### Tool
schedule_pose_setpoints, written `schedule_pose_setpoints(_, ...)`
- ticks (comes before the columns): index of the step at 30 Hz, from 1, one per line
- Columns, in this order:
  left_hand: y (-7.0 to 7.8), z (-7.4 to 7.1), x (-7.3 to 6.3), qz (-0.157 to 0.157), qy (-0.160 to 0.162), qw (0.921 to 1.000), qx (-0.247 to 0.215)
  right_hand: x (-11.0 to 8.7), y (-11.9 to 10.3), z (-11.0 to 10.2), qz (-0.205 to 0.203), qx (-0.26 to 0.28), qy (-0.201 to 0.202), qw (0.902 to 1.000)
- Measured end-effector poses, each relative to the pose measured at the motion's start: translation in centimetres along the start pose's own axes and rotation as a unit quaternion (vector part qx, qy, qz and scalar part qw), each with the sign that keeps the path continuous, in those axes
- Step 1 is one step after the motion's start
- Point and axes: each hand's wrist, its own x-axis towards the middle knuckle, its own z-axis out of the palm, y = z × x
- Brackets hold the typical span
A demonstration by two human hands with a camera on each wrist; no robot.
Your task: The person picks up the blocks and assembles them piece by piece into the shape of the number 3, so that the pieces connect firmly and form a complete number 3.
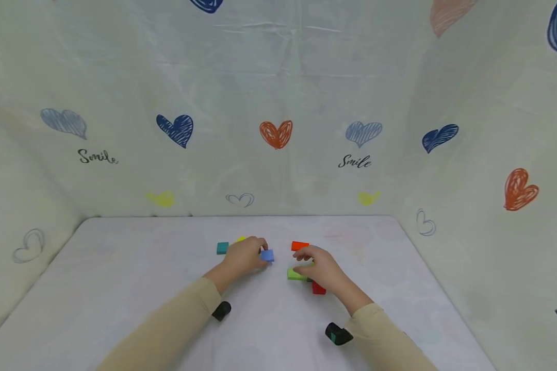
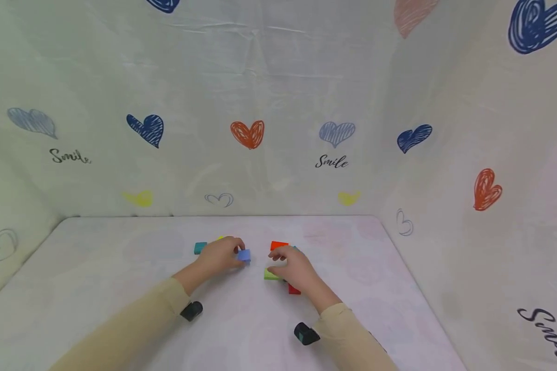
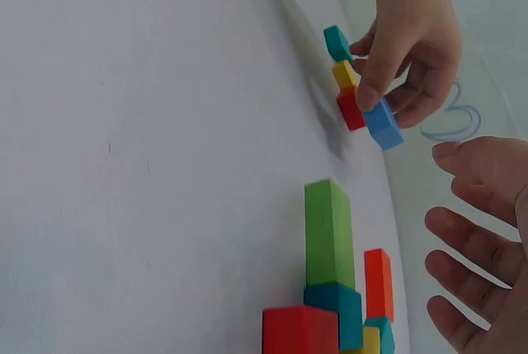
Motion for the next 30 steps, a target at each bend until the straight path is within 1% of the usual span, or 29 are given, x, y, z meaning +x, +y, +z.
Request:
schedule_pose_setpoints(3,0.8,0.5,0.9,-0.002,0.001,1.0,-0.005,-0.2,0.7,-0.8,0.032,-0.001,0.02,0.9993)
schedule_pose_setpoints(7,1.7,1.1,1.9,-0.011,0.004,0.9998,-0.014,-0.5,1.6,-1.5,0.056,-0.004,0.042,0.9975)
schedule_pose_setpoints(14,3.0,2.2,3.1,-0.025,0.0,0.9997,-0.001,-1.2,3.0,-2.3,0.066,-0.006,0.059,0.996)
schedule_pose_setpoints(18,3.2,2.6,3.6,-0.035,-0.006,0.9993,-0.008,-1.5,3.5,-2.7,0.069,-0.009,0.064,0.9955)
schedule_pose_setpoints(22,3.1,3.0,4.0,-0.036,-0.004,0.9992,-0.014,-1.6,3.8,-2.9,0.073,-0.015,0.065,0.9951)
schedule_pose_setpoints(30,3.1,3.0,4.4,-0.025,-0.012,0.9996,-0.011,-1.9,4.0,-3.3,0.078,-0.023,0.071,0.9942)
